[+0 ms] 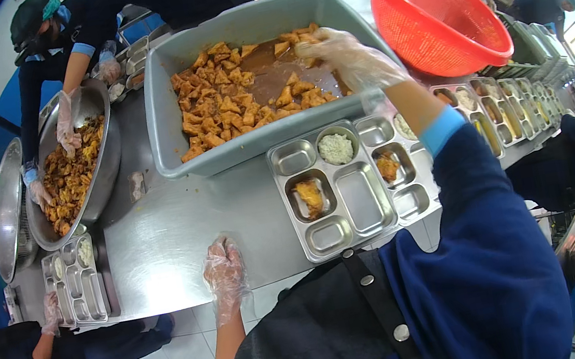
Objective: The person portions cooked chicken pieces and rice from large metal bowls into compartmentalized stainless steel trays on a kitchen table, working alongside other workers. They also handle sliced cucumber in a red colander and move filled trays along the table before walking away at the end.
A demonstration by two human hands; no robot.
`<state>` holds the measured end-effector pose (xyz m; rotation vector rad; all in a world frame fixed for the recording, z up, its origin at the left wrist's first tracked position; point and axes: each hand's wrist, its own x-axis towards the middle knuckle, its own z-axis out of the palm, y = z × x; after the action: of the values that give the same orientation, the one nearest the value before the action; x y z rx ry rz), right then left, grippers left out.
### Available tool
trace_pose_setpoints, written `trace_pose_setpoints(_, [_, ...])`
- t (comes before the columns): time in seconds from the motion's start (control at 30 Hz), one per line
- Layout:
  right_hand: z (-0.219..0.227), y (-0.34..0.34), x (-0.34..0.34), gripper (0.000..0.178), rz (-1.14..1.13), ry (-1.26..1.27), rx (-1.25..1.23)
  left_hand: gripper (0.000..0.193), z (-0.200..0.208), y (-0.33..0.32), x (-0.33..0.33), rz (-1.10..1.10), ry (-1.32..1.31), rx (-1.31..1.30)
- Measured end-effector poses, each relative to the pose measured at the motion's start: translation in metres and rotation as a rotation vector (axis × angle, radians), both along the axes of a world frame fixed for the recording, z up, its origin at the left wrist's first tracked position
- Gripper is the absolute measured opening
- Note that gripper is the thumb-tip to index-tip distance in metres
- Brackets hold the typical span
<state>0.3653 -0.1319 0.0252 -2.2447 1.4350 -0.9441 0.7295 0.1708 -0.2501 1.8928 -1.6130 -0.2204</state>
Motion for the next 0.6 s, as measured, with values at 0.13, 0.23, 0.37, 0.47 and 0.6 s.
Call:
trace_pose_setpoints(0.13, [-0.012,0.078,-0.066,0.048,-0.175,-0.559,0.270,0.031,-0.004,0.001,0.006,-0.017,-0.014,-0.018])
trace_pose_setpoints(0.23, [-0.076,0.115,-0.099,0.043,-0.187,-0.809,0.207,0.031,-0.008,0.001,0.009,-0.021,-0.020,-0.011])
trace_pose_setpoints(0.37, [-0.138,0.137,-0.104,0.041,-0.356,-0.070,0.092,0.030,-0.009,0.001,0.012,-0.033,-0.040,-0.039])
trace_pose_setpoints(0.47, [-0.129,0.147,-0.094,0.048,-0.286,0.361,0.031,0.029,-0.007,0.002,0.014,-0.028,-0.028,-0.012])
trace_pose_setpoints(0.6, [-0.081,0.156,-0.066,0.040,-0.268,0.404,0.084,0.029,-0.005,0.004,0.016,-0.043,-0.046,0.003])
